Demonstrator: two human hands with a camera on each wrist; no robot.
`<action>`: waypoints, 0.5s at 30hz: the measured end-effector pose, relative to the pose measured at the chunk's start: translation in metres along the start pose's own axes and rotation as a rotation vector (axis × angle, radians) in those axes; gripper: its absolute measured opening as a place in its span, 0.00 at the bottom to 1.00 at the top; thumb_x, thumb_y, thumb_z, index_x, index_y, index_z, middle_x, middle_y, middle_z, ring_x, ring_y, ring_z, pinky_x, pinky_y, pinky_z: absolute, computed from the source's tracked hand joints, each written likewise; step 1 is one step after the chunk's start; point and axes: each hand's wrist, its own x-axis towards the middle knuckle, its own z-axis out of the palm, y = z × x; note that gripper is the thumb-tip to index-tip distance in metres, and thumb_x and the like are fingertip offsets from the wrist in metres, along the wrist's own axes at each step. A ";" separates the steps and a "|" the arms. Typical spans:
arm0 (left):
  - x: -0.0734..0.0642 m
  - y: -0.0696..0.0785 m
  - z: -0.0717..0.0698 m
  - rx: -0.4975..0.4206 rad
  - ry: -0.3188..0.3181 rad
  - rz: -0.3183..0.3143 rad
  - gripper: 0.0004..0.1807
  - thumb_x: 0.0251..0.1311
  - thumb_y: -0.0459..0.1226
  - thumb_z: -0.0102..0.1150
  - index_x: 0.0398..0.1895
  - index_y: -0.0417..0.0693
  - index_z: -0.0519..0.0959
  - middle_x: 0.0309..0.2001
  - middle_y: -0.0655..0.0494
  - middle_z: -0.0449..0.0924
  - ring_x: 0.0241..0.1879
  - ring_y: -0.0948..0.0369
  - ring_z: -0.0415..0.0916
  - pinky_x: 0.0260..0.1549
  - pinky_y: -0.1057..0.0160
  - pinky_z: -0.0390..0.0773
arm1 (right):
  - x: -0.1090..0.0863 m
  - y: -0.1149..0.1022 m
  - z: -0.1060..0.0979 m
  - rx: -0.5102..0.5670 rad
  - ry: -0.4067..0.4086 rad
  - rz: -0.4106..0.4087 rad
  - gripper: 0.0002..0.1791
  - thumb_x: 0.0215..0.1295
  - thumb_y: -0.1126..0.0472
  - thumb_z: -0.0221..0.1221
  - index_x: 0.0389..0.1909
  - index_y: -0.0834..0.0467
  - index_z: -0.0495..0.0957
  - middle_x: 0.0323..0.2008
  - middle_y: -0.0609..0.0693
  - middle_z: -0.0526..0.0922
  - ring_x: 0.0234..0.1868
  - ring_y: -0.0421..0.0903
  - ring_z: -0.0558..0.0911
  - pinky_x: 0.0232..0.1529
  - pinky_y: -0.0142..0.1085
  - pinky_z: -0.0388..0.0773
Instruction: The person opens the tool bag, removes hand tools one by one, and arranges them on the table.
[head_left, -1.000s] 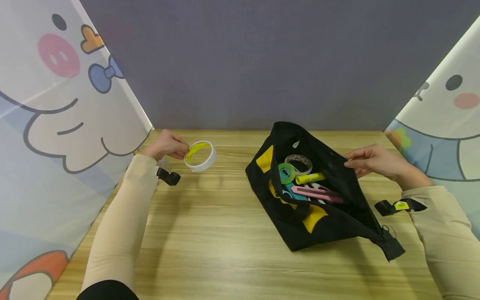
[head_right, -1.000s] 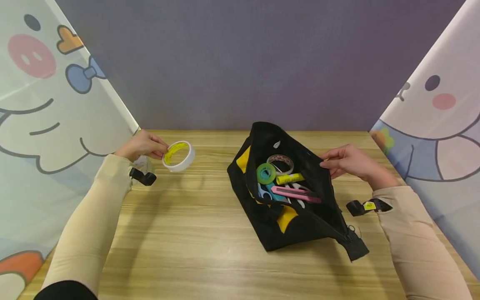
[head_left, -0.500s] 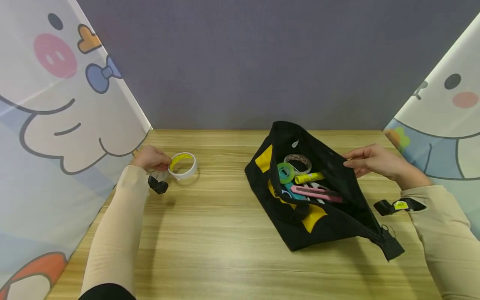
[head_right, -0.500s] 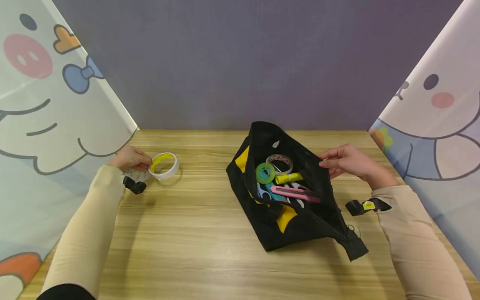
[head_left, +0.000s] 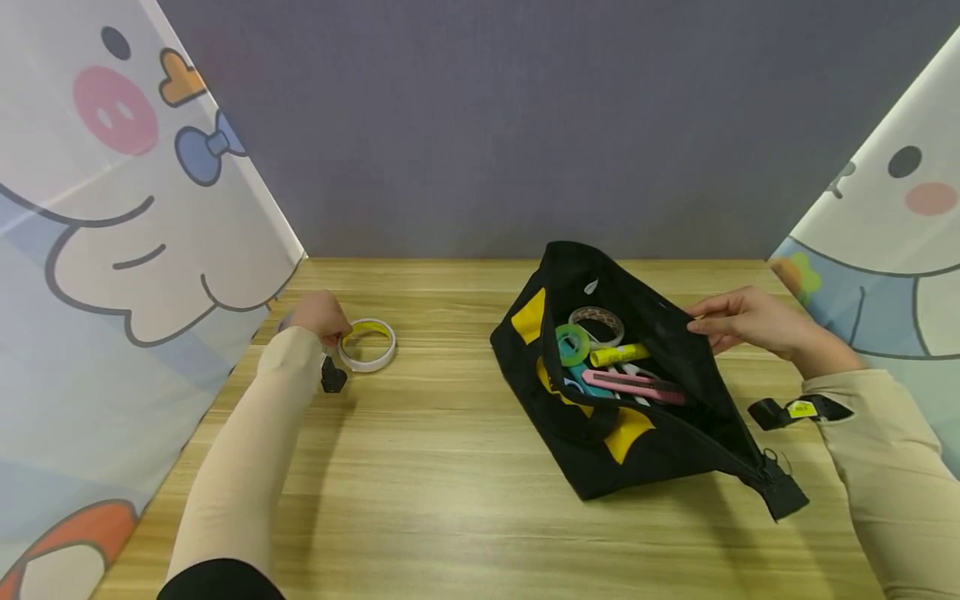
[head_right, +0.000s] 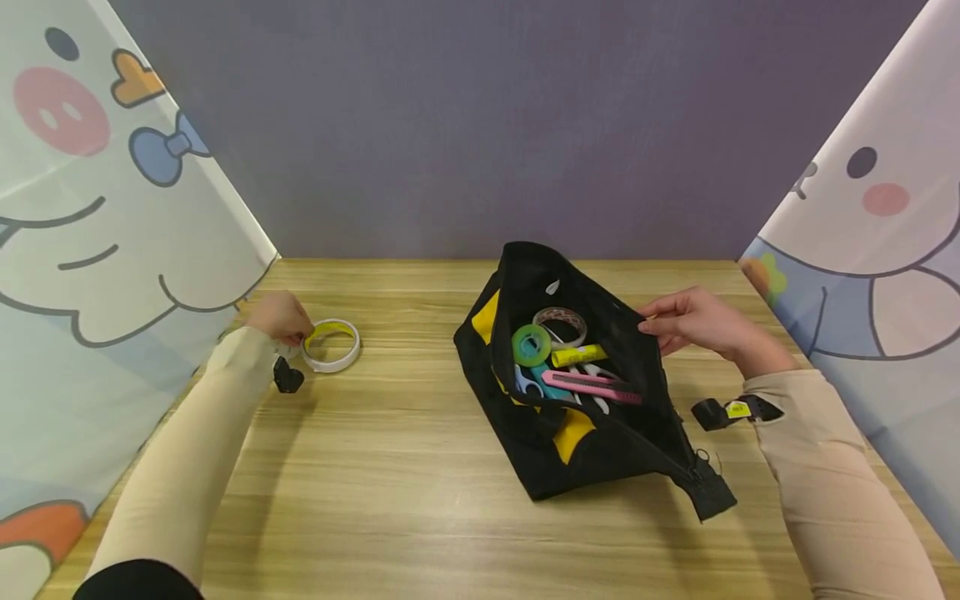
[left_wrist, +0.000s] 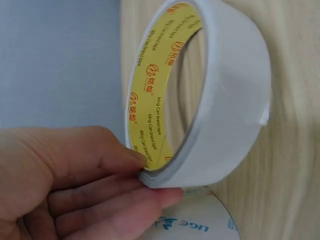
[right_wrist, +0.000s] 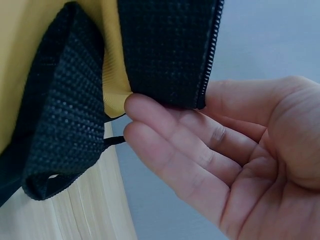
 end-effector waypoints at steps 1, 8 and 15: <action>0.002 0.001 0.001 0.024 0.000 0.000 0.10 0.46 0.26 0.57 0.10 0.39 0.78 0.10 0.54 0.75 0.10 0.64 0.73 0.13 0.70 0.75 | 0.000 0.000 0.000 -0.003 -0.001 0.000 0.20 0.73 0.71 0.53 0.59 0.82 0.68 0.26 0.52 0.79 0.28 0.44 0.84 0.32 0.38 0.85; 0.011 0.006 0.007 0.171 -0.019 -0.006 0.12 0.47 0.25 0.55 0.10 0.41 0.76 0.11 0.52 0.74 0.09 0.62 0.70 0.12 0.69 0.72 | -0.001 0.000 -0.001 -0.002 0.003 0.000 0.20 0.73 0.71 0.54 0.59 0.82 0.68 0.29 0.51 0.81 0.29 0.44 0.84 0.32 0.38 0.85; 0.013 0.011 0.001 0.144 -0.059 -0.006 0.10 0.43 0.25 0.55 0.09 0.40 0.75 0.12 0.50 0.76 0.11 0.62 0.71 0.13 0.69 0.72 | 0.000 -0.002 0.000 -0.004 -0.003 0.007 0.21 0.73 0.70 0.54 0.59 0.82 0.69 0.30 0.50 0.81 0.29 0.44 0.85 0.33 0.39 0.85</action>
